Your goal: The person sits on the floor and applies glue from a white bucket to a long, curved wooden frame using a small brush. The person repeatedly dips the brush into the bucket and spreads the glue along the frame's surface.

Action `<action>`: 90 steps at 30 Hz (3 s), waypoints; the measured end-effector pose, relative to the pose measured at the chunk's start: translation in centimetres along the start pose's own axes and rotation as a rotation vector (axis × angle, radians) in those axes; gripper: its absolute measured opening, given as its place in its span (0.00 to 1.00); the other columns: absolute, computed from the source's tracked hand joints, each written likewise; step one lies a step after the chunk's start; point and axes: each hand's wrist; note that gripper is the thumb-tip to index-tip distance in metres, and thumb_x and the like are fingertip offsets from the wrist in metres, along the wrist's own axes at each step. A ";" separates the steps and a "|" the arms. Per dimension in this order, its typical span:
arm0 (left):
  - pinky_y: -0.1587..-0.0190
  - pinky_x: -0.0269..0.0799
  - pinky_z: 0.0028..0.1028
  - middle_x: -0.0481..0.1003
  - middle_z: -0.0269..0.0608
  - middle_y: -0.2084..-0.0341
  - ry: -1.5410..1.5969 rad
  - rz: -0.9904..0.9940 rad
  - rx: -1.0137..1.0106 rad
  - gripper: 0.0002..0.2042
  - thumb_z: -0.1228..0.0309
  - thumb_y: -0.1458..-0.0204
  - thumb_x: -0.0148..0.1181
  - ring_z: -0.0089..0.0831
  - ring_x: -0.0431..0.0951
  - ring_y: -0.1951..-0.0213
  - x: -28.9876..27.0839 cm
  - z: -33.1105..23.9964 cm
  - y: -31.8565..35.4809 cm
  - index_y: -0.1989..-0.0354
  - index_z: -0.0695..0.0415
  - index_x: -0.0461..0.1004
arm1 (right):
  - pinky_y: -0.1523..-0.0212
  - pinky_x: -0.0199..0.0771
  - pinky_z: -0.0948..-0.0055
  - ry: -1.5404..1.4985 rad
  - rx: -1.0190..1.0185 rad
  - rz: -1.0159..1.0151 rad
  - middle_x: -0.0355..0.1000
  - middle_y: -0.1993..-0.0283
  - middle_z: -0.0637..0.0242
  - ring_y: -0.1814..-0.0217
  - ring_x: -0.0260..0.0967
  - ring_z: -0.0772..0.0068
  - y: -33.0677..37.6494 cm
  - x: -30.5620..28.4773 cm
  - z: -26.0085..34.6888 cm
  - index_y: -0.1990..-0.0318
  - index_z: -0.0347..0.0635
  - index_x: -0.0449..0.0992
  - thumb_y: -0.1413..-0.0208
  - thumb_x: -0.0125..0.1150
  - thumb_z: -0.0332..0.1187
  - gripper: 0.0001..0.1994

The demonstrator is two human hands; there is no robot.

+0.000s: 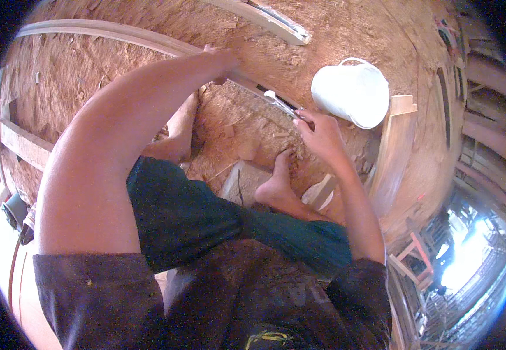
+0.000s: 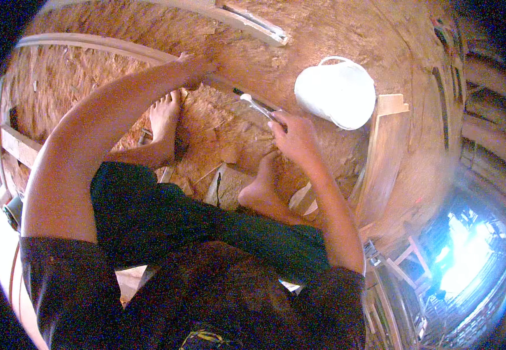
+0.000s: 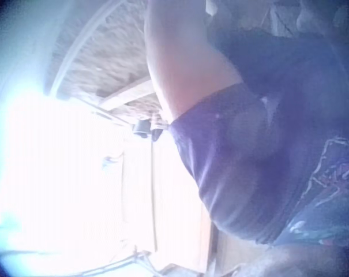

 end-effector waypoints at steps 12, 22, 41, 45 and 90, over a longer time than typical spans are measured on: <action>0.54 0.83 0.55 0.87 0.44 0.60 -0.086 -0.113 0.056 0.21 0.75 0.63 0.83 0.45 0.88 0.53 0.3 -1.2 -0.6 0.56 0.42 0.91 | 0.53 0.83 0.41 0.485 0.082 0.120 0.83 0.62 0.40 0.59 0.84 0.35 -2.6 1.1 0.1 0.64 0.37 0.87 0.37 0.59 0.34 0.12; 0.51 0.77 0.61 0.85 0.46 0.51 -0.036 0.062 0.039 0.27 0.74 0.47 0.71 0.51 0.84 0.44 -1.3 -1.3 0.7 0.37 0.38 0.76 | 0.53 0.80 0.38 0.521 0.043 0.174 0.81 0.62 0.41 0.57 0.82 0.32 -1.3 -0.1 5.3 0.52 0.39 0.84 0.30 0.57 0.37 0.13; 0.49 0.78 0.58 0.86 0.40 0.52 -0.075 0.136 -0.079 0.18 0.69 0.45 0.73 0.46 0.86 0.46 -1.0 -1.7 -0.1 0.45 0.37 0.85 | 0.51 0.82 0.38 0.526 0.202 0.061 0.82 0.63 0.38 0.55 0.84 0.35 -1.6 2.3 -0.6 0.61 0.36 0.87 0.36 0.61 0.33 0.11; 0.51 0.77 0.58 0.86 0.38 0.50 -0.055 0.076 -0.009 0.19 0.70 0.46 0.74 0.45 0.85 0.44 -0.8 -1.2 0.7 0.46 0.36 0.85 | 0.51 0.82 0.38 0.522 0.157 0.157 0.82 0.62 0.39 0.56 0.84 0.36 -0.3 0.5 1.2 0.59 0.36 0.87 0.36 0.60 0.32 0.11; 0.42 0.78 0.55 0.77 0.66 0.45 -0.045 -0.395 0.157 0.43 0.82 0.48 0.62 0.66 0.80 0.44 6.2 5.7 -0.9 0.20 0.49 0.59 | 0.42 0.83 0.51 0.295 0.420 -0.312 0.84 0.49 0.47 0.43 0.83 0.48 -2.9 -14.1 -8.6 0.51 0.43 0.88 0.42 0.65 0.32 0.13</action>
Point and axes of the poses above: each hand's wrist, its own y-axis away from the middle knuckle, its own x-axis out of the palm, z = x × y
